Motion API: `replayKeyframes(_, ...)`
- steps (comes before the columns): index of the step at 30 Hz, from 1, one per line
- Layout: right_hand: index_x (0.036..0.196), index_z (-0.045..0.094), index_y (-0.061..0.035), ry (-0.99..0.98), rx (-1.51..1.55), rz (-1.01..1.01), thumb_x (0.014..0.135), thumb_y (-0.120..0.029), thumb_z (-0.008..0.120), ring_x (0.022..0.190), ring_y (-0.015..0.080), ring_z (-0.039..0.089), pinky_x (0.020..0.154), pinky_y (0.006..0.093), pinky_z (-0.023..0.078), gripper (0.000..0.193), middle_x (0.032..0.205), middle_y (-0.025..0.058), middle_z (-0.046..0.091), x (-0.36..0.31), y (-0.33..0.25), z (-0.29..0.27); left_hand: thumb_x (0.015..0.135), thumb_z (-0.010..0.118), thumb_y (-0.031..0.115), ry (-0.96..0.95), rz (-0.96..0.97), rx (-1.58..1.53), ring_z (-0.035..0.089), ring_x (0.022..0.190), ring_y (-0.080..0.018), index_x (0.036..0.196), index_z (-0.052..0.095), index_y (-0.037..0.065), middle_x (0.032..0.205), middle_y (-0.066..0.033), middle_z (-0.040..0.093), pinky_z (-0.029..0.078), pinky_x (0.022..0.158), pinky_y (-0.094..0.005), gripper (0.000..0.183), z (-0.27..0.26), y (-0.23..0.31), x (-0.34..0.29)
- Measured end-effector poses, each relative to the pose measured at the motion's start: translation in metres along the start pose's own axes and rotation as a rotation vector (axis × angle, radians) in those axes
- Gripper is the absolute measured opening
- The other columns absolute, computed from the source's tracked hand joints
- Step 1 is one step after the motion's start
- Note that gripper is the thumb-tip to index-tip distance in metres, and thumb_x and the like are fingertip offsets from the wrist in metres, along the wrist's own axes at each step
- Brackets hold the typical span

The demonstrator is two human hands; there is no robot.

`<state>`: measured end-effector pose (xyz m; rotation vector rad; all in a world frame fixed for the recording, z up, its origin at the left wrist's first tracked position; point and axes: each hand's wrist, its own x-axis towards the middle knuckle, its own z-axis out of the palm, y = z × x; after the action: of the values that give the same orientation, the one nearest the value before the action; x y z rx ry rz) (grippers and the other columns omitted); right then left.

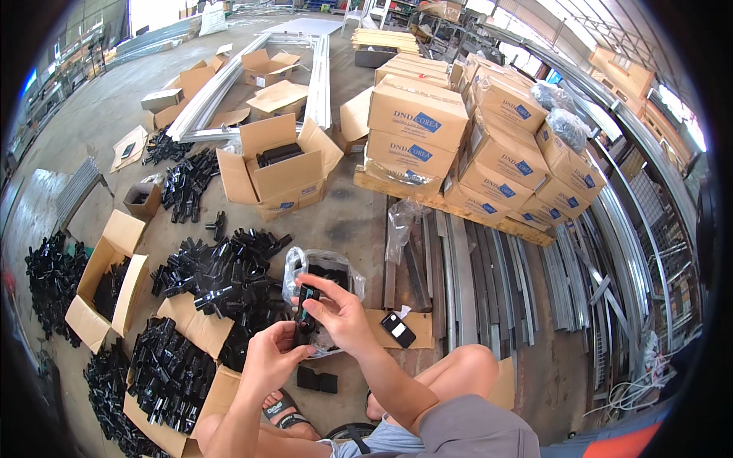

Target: The person assembles metal brackets by placing two black metal components together and securing them with a silver screw and a small black pin, handling them one at a time from various boxes and bags while sitting on the floor.

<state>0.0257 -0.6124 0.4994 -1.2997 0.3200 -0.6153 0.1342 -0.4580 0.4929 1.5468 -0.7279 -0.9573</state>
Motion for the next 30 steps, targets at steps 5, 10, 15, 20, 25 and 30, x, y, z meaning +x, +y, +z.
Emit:
replayKeyframes(5,0.133,0.068,-0.0006,0.019,0.007,0.058,0.099,-0.002,0.069,0.107,0.0157,0.071,0.094,0.0293,0.056,0.034,0.126,0.0066,0.071,0.006,0.018,0.006,0.080,0.084,0.005,0.008,0.042,0.183,0.059,0.075,-0.0063,0.110,0.070,-0.004,0.085,-0.0025,0.071,0.052,0.068,-0.0274,0.035,-0.013,-0.001,-0.002)
replayKeyframes(10,0.152,0.051,-0.0030,-0.066,0.083,0.029,0.108,-0.033,0.059,0.117,0.0298,0.070,0.098,0.0397,0.058,0.053,0.138,0.0163,0.066,0.010,0.040,-0.010,0.081,0.081,0.001,0.015,-0.073,0.197,0.073,0.096,-0.0138,0.119,0.068,-0.007,0.103,-0.0121,0.077,0.059,0.087,-0.0306,0.041,-0.020,-0.010,0.000)
replayKeyframes(15,0.121,0.070,-0.0023,0.352,-0.310,0.210,0.110,-0.027,0.057,0.091,0.0153,0.071,0.076,0.0297,0.058,0.030,0.109,0.0087,0.074,0.063,0.132,-0.102,0.081,0.082,0.005,0.215,0.052,0.398,0.076,0.103,-0.0232,0.123,0.067,-0.009,0.112,-0.0206,0.077,0.059,0.091,-0.0352,0.046,-0.044,0.007,0.012)
replayKeyframes(20,0.102,0.077,-0.0034,0.511,-0.852,0.523,0.099,-0.023,0.067,0.086,0.0232,0.074,0.078,0.0367,0.058,0.023,0.088,0.0124,0.077,0.051,0.251,-0.176,0.080,0.080,0.007,0.318,0.102,0.676,0.073,0.105,-0.0380,0.121,0.070,-0.003,0.109,-0.0225,0.075,0.057,0.092,-0.0419,0.043,-0.056,0.010,0.019)
replayKeyframes(25,0.103,0.080,-0.0094,0.339,-1.278,0.280,0.095,-0.024,0.065,0.102,0.0391,0.073,0.092,0.0478,0.055,0.022,0.102,0.0189,0.077,0.078,0.269,-0.176,0.078,0.079,0.004,0.339,0.137,0.883,0.071,0.093,-0.0412,0.115,0.070,0.000,0.095,-0.0217,0.074,0.056,0.084,-0.0494,0.038,-0.062,-0.010,0.021)
replayKeyframes(30,0.112,0.079,-0.0156,0.197,-1.474,0.446,0.095,-0.019,0.062,0.110,0.0399,0.071,0.094,0.0503,0.056,0.024,0.113,0.0188,0.075,0.117,0.294,-0.180,0.075,0.074,-0.004,0.257,0.091,1.006,0.071,0.083,-0.0404,0.099,0.066,0.000,0.080,-0.0219,0.070,0.056,0.077,-0.0508,0.025,-0.054,-0.030,0.035)
